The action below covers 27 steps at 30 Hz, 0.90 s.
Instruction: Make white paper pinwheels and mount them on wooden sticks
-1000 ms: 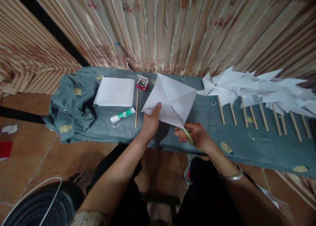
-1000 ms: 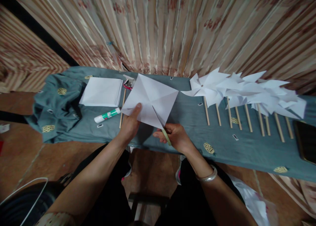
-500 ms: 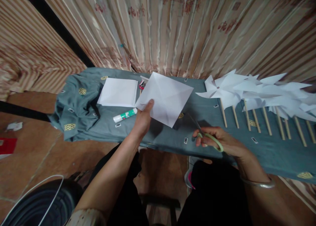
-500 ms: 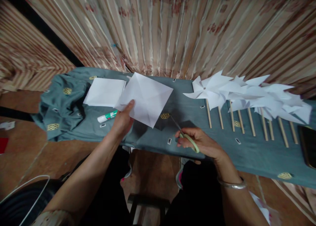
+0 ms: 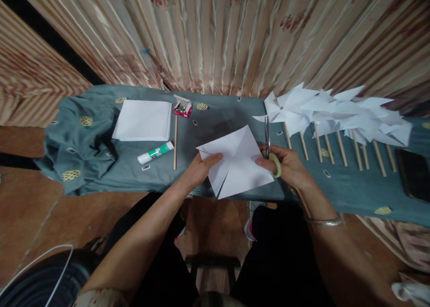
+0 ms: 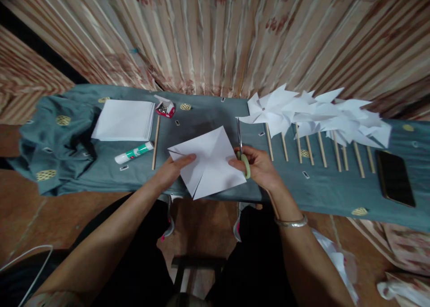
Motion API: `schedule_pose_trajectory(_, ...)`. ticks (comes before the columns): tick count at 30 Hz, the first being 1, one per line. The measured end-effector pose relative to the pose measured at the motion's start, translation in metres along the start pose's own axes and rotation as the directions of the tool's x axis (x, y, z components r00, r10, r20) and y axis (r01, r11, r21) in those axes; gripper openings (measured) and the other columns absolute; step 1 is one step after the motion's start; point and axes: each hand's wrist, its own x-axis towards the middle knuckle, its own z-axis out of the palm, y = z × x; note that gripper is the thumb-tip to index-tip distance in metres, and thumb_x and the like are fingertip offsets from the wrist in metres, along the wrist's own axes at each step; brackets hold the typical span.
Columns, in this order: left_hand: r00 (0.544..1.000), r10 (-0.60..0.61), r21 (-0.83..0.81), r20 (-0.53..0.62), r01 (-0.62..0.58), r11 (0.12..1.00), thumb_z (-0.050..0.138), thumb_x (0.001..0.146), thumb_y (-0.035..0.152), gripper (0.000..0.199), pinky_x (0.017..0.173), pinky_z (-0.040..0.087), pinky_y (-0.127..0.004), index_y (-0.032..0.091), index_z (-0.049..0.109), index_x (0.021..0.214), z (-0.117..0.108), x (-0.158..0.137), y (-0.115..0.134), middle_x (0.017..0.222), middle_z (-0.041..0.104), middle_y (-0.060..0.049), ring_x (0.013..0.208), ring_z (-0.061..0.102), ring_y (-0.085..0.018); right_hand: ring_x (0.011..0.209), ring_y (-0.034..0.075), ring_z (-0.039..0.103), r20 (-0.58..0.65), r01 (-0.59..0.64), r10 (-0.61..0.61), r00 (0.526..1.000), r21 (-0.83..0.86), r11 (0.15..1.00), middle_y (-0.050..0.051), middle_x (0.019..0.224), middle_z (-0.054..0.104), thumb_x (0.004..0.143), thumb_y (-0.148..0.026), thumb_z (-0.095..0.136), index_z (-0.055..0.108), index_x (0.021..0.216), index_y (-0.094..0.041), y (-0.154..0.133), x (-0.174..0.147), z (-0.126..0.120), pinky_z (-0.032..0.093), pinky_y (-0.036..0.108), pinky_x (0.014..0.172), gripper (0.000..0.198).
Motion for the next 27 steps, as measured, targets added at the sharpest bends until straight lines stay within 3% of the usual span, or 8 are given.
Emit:
schedule_pose_trajectory(3, 0.993, -0.009, -0.058, 0.116, 0.016, 0.998, 0.08, 0.066, 0.055, 0.046, 0.098, 0.05, -0.046, 0.018, 0.075, 0.092, 0.0, 0.0, 0.009, 0.098, 0.078, -0.01, 0.113, 0.065, -0.036, 0.054, 0.01, 0.054, -0.06, -0.018, 0.026, 0.998, 0.135, 0.991, -0.005, 0.065, 0.066, 0.045, -0.034, 0.093, 0.073, 0.079, -0.021, 0.0, 0.001, 0.007, 0.042, 0.023, 0.049, 0.041)
schedule_pose_trajectory(6, 0.96, -0.027, -0.151, 0.279, 0.072, 0.986, 0.064, 0.071, 0.076, 0.067, 0.096, 0.051, -0.051, 0.017, 0.074, 0.101, 0.001, -0.004, 0.021, 0.107, 0.075, -0.014, 0.12, 0.061, -0.04, 0.057, 0.01, 0.059, -0.192, 0.051, 0.018, 0.981, 0.347, 0.936, -0.005, 0.07, 0.07, 0.049, -0.032, 0.092, 0.072, 0.077, -0.022, 0.0, 0.005, 0.016, 0.049, 0.023, 0.053, 0.036)
schedule_pose_trajectory(8, 0.947, -0.008, -0.197, 0.321, 0.075, 0.977, 0.064, 0.071, 0.076, 0.069, 0.095, 0.052, -0.051, 0.017, 0.073, 0.106, 0.003, -0.008, 0.023, 0.113, 0.074, -0.014, 0.119, 0.062, -0.04, 0.064, 0.013, 0.065, -0.232, 0.062, 0.058, 0.971, 0.48, 0.875, -0.004, 0.074, 0.073, 0.052, -0.03, 0.091, 0.071, 0.077, -0.022, 0.0, 0.009, 0.023, 0.056, 0.026, 0.062, 0.033)
schedule_pose_trajectory(12, 0.936, 0.066, -0.257, 0.345, 0.027, 0.966, 0.082, 0.066, 0.056, 0.051, 0.102, 0.049, -0.048, 0.022, 0.071, 0.104, 0.013, -0.012, 0.011, 0.12, 0.072, -0.008, 0.126, 0.058, -0.034, 0.074, 0.018, 0.07, -0.218, 0.054, 0.101, 0.971, 0.608, 0.792, -0.002, 0.076, 0.074, 0.051, -0.028, 0.09, 0.069, 0.073, -0.021, 0.003, 0.015, 0.039, 0.06, 0.035, 0.078, 0.032)
schedule_pose_trajectory(16, 0.967, 0.068, -0.249, 0.246, -0.005, 0.969, 0.087, 0.063, 0.046, 0.053, 0.097, 0.053, -0.042, 0.019, 0.07, 0.105, 0.026, -0.011, 0.0, 0.115, 0.072, -0.008, 0.118, 0.062, -0.03, 0.068, 0.014, 0.064, -0.275, 0.12, 0.018, 0.961, 0.476, 0.871, -0.005, 0.073, 0.07, 0.052, -0.033, 0.091, 0.068, 0.075, -0.022, 0.006, 0.012, 0.053, 0.056, 0.032, 0.074, 0.034)
schedule_pose_trajectory(21, 1.0, -0.013, -0.367, -0.015, 0.006, 0.93, 0.075, 0.079, 0.034, 0.037, 0.085, 0.058, -0.032, 0.021, 0.066, 0.112, 0.035, -0.005, 0.003, 0.11, 0.073, -0.004, 0.102, 0.068, -0.021, 0.059, 0.012, 0.053, -0.237, 0.098, -0.013, 0.971, 0.348, 0.932, -0.006, 0.065, 0.062, 0.045, -0.034, 0.093, 0.066, 0.073, -0.022, -0.003, 0.003, 0.059, 0.049, 0.029, 0.062, 0.041)
schedule_pose_trajectory(24, 0.991, -0.036, -0.395, -0.127, -0.017, 0.919, 0.071, 0.083, 0.027, 0.032, 0.084, 0.058, -0.029, 0.02, 0.065, 0.114, 0.035, -0.001, 0.007, 0.11, 0.073, -0.004, 0.097, 0.069, -0.018, 0.058, 0.012, 0.051, -0.145, 0.103, -0.077, 0.986, 0.186, 0.977, -0.005, 0.06, 0.057, 0.052, -0.045, 0.09, 0.061, 0.068, -0.022, -0.01, -0.005, 0.055, 0.047, 0.027, 0.059, 0.04)
schedule_pose_trajectory(27, 0.984, -0.003, -0.399, -0.178, -0.069, 0.915, 0.07, 0.084, 0.026, 0.032, 0.084, 0.058, -0.027, 0.019, 0.065, 0.115, 0.029, 0.003, 0.014, 0.108, 0.074, -0.004, 0.095, 0.07, -0.017, 0.063, 0.015, 0.056, 0.037, 0.114, -0.116, 0.993, 0.052, 0.992, -0.001, 0.065, 0.063, 0.066, -0.055, 0.08, 0.064, 0.075, -0.022, -0.01, -0.013, 0.05, 0.048, 0.029, 0.062, 0.038)
